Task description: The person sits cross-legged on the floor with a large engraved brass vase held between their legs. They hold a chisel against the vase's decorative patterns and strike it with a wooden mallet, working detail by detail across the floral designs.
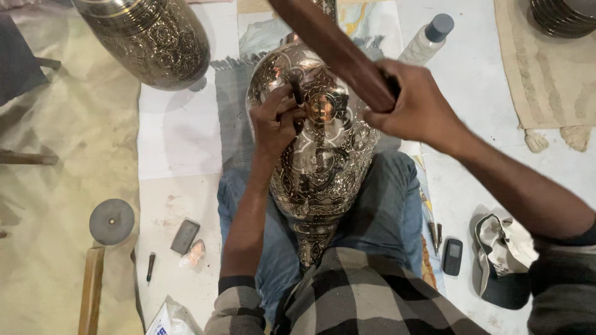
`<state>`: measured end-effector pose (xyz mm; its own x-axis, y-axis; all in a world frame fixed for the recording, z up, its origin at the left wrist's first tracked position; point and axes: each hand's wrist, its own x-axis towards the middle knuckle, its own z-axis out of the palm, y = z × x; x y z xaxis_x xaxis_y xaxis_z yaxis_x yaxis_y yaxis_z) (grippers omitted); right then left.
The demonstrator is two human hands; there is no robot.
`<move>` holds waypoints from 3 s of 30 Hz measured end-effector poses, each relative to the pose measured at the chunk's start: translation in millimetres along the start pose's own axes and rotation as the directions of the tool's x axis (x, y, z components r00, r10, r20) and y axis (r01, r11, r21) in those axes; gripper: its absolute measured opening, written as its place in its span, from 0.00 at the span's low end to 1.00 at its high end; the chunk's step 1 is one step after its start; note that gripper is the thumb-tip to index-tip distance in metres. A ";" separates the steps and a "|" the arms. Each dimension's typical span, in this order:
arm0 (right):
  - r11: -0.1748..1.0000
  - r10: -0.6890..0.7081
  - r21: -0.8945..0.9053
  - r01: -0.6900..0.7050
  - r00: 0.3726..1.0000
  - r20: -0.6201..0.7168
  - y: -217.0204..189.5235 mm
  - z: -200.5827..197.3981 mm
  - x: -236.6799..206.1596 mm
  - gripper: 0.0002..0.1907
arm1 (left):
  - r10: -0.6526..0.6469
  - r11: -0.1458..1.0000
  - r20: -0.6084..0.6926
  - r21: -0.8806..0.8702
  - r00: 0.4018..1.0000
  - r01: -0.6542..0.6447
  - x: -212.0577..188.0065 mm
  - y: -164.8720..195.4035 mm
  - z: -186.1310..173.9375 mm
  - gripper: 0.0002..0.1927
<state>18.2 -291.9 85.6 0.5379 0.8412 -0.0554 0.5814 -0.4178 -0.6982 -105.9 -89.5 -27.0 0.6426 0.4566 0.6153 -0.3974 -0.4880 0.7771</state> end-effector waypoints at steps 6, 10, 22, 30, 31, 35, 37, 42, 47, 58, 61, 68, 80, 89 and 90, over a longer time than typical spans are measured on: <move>0.851 -0.158 -0.469 0.235 0.968 0.197 -43.3 -13.3 33.9 0.25 | -0.074 0.981 0.009 -0.181 0.997 0.074 -10.4 -2.8 -6.9 0.25; 0.876 -0.153 -0.431 0.216 0.972 0.178 -43.5 -3.3 36.1 0.21 | -0.087 0.983 0.017 -0.158 0.996 0.089 -13.7 -4.5 -8.8 0.25; 0.853 -0.186 -0.452 0.261 0.961 0.203 -45.0 -0.1 36.3 0.20 | -0.051 0.990 0.043 -0.129 0.998 0.056 -12.3 -3.4 -13.0 0.28; 0.877 -0.134 -0.431 0.211 0.970 0.203 -38.6 -2.1 28.8 0.20 | 0.026 0.998 0.061 -0.064 0.998 -0.022 -7.5 -5.6 -8.8 0.24; 0.908 -0.120 -0.381 0.176 0.979 0.167 -37.7 -2.5 27.3 0.19 | 0.019 0.998 0.061 -0.062 0.998 -0.016 -7.6 -5.5 -8.1 0.24; 0.880 -0.115 -0.428 0.207 0.966 0.232 -32.4 -5.5 24.3 0.20 | -0.005 0.997 0.083 -0.080 0.997 0.012 -7.3 -1.4 -6.2 0.23; 0.902 -0.170 -0.371 0.221 0.971 0.166 -29.5 -6.1 23.4 0.19 | 0.005 0.999 0.060 -0.048 0.998 -0.002 -7.6 1.8 -6.7 0.24; 0.889 -0.186 -0.392 0.237 0.969 0.162 -25.8 -4.3 23.5 0.20 | -0.039 0.993 0.082 -0.109 0.996 0.048 -7.1 2.9 -6.4 0.26; 0.911 -0.230 -0.323 0.254 0.967 0.112 -23.4 -2.8 22.5 0.22 | 0.009 0.997 0.085 -0.076 0.996 -0.003 -6.8 -3.9 -4.2 0.31; 0.937 -0.232 -0.243 0.251 0.967 0.103 -19.3 -8.1 16.9 0.18 | -0.017 0.999 0.093 -0.038 0.996 0.020 -1.2 1.8 2.1 0.23; 0.915 -0.157 -0.355 0.192 0.980 0.124 -20.1 -10.5 17.5 0.19 | -0.018 0.997 0.089 -0.072 0.996 0.024 2.7 1.1 3.6 0.22; 0.876 -0.157 -0.437 0.205 0.977 0.142 -17.9 -14.2 17.1 0.21 | -0.041 0.994 0.076 -0.099 0.996 0.048 5.2 2.5 2.7 0.27; 0.860 -0.128 -0.474 0.191 0.979 0.162 -20.7 -14.9 15.0 0.21 | -0.040 0.986 0.109 -0.156 0.993 0.057 5.8 3.1 2.4 0.28; 0.936 -0.012 -0.348 0.048 0.995 0.103 -24.4 -20.3 24.1 0.18 | -0.078 0.988 -0.094 -0.139 0.993 0.064 2.9 4.2 14.3 0.19; 0.948 -0.069 -0.306 0.089 0.995 0.074 -25.4 -22.6 26.5 0.19 | -0.058 0.995 -0.095 -0.082 0.994 0.051 3.6 4.5 15.5 0.19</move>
<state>31.5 -266.7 118.0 0.4496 0.8912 -0.0595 0.7857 -0.4263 -0.4482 -95.2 -101.6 -23.3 0.5999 0.5525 0.5787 -0.4169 -0.4015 0.8155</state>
